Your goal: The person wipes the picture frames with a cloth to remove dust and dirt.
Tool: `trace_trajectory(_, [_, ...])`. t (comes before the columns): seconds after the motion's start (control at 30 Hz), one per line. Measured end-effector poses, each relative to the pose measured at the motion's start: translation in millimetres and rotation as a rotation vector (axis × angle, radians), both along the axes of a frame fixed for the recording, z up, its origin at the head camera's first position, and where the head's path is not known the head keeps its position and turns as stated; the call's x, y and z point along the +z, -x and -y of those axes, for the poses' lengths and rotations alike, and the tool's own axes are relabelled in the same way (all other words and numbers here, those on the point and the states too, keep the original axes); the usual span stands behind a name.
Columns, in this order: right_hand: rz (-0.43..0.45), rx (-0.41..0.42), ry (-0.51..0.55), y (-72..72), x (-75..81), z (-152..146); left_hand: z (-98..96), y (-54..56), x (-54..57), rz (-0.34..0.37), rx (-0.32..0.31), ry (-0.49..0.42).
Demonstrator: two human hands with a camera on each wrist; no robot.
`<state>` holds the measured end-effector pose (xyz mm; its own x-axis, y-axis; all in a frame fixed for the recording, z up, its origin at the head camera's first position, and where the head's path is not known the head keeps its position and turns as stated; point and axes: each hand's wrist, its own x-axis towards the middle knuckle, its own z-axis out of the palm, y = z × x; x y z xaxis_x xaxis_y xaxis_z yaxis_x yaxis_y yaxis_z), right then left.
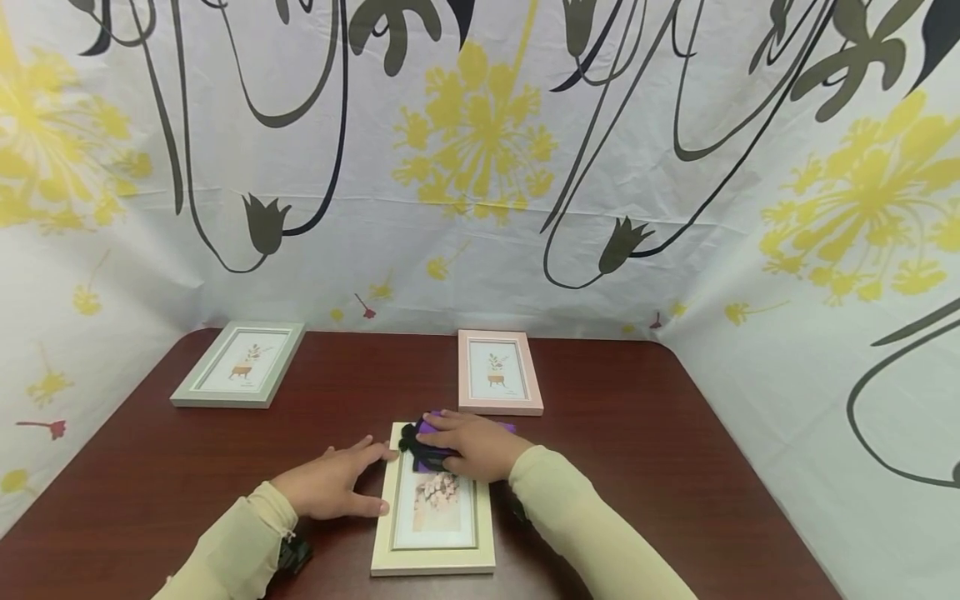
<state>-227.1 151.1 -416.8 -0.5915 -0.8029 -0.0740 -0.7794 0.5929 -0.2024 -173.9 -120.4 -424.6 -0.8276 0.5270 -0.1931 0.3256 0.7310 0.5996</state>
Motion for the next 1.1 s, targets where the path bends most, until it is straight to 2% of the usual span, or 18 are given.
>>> trace_trajectory(0.23, [0.033, -0.003, -0.037, -1.6, 4.9, 17.8, 0.2, 0.4, -0.8, -0.007, -0.011, 0.000])
trace_trajectory(0.6, [0.030, -0.037, 0.053, -3.7, -1.6, -7.6, 0.3, -0.2, 2.0, 0.012, 0.016, -0.001])
trace_trajectory(0.83, [0.075, -0.053, 0.098, -4.0, 4.7, -27.3, -1.0, 0.2, 1.8, 0.009, 0.013, -0.001])
trace_trajectory(0.97, [0.068, -0.059, 0.083, -3.3, 5.2, -28.4, -1.0, 0.1, 1.3, 0.011, 0.005, -0.011])
trace_trajectory(1.1, [0.040, -0.052, 0.055, -4.4, 1.9, -17.3, -1.0, 0.8, 0.0, 0.016, 0.008, -0.007])
